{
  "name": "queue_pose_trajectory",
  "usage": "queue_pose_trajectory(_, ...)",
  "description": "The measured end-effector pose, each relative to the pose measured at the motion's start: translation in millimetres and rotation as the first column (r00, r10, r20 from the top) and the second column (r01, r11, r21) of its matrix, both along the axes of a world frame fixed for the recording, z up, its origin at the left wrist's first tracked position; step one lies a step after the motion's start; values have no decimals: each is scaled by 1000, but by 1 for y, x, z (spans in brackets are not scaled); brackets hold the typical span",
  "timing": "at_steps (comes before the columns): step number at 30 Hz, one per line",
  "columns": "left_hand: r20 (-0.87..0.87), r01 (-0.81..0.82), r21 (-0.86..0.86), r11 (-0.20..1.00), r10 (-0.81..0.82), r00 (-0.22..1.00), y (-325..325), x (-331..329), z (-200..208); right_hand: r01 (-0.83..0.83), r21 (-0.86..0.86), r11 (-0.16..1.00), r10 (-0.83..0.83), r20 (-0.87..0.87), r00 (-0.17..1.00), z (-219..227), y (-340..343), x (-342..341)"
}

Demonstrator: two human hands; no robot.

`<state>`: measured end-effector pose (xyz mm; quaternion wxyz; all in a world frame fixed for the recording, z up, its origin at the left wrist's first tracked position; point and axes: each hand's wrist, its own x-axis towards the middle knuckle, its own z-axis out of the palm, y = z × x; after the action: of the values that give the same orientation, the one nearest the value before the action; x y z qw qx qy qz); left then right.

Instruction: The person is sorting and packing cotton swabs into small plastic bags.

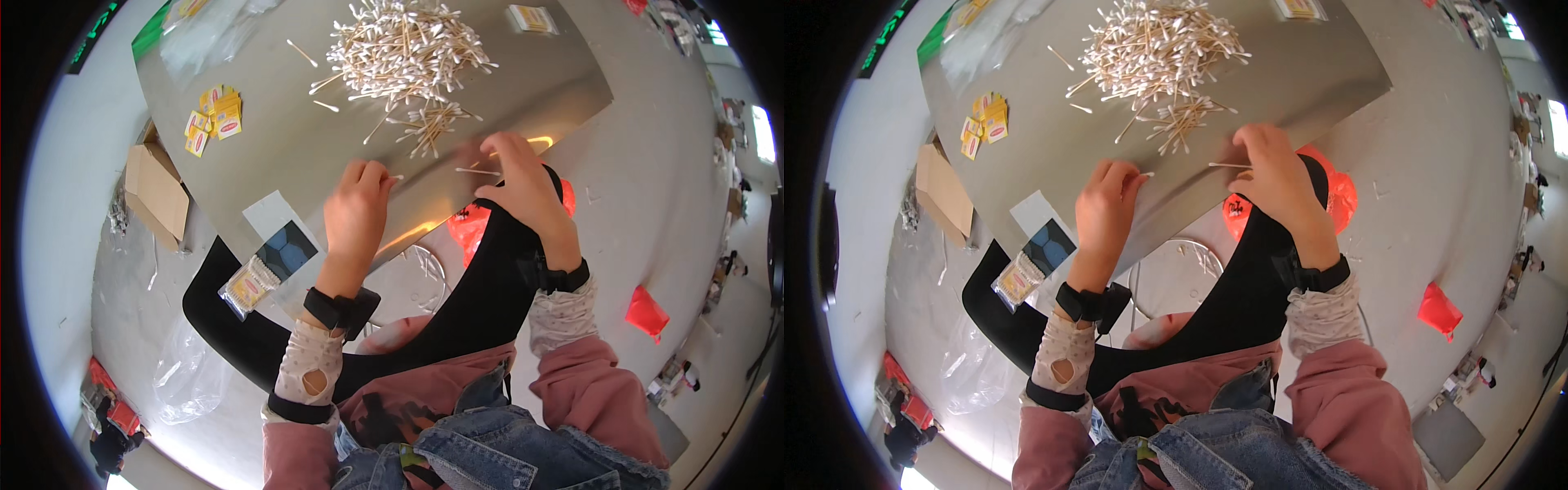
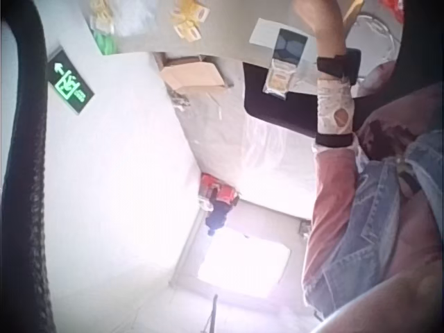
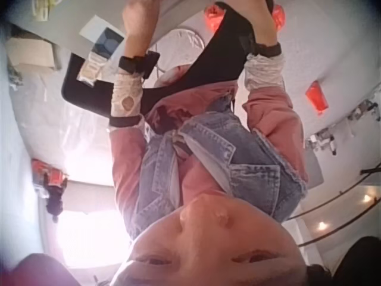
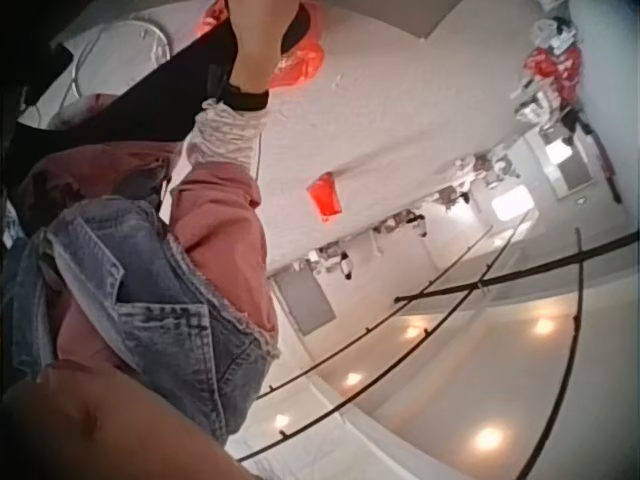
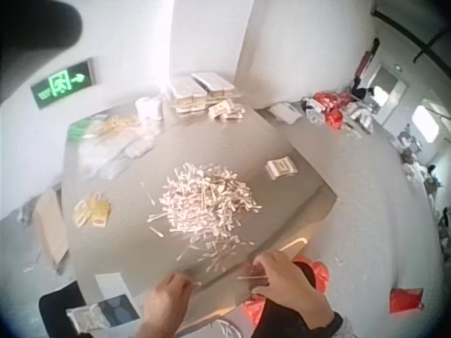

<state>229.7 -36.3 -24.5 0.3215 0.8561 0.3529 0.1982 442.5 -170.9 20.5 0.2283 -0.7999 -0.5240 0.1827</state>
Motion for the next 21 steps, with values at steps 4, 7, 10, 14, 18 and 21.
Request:
queue_pose_trajectory(4, 44, -20, 126, 992, 15, 999, 10, 22, -1, -121, -115, 986, 92, -233, 968, -18, 6, 20)
queue_pose_trajectory(7, 47, -30, 169, 985, 22, 999, 22, 33, -4, -204, -77, 976, 179, -251, 951, -20, 42, 30)
queue_pose_trajectory(10, 48, -53, 159, 986, 46, 998, 39, 48, -8, -279, -7, 960, 276, -110, 955, -26, 83, 35)
queue_pose_trajectory(14, 36, -105, 179, 978, 100, 994, 67, 56, -10, -319, 60, 946, 320, -7, 948, -33, 134, 42)
queue_pose_trajectory(18, 37, -132, 153, 979, 127, 991, 91, 63, -5, -293, 98, 951, 294, 8, 956, -30, 169, 42)
queue_pose_trajectory(21, 45, -154, 143, 978, 149, 988, 101, 56, -7, -258, 235, 937, 253, 51, 966, -44, 179, 31)
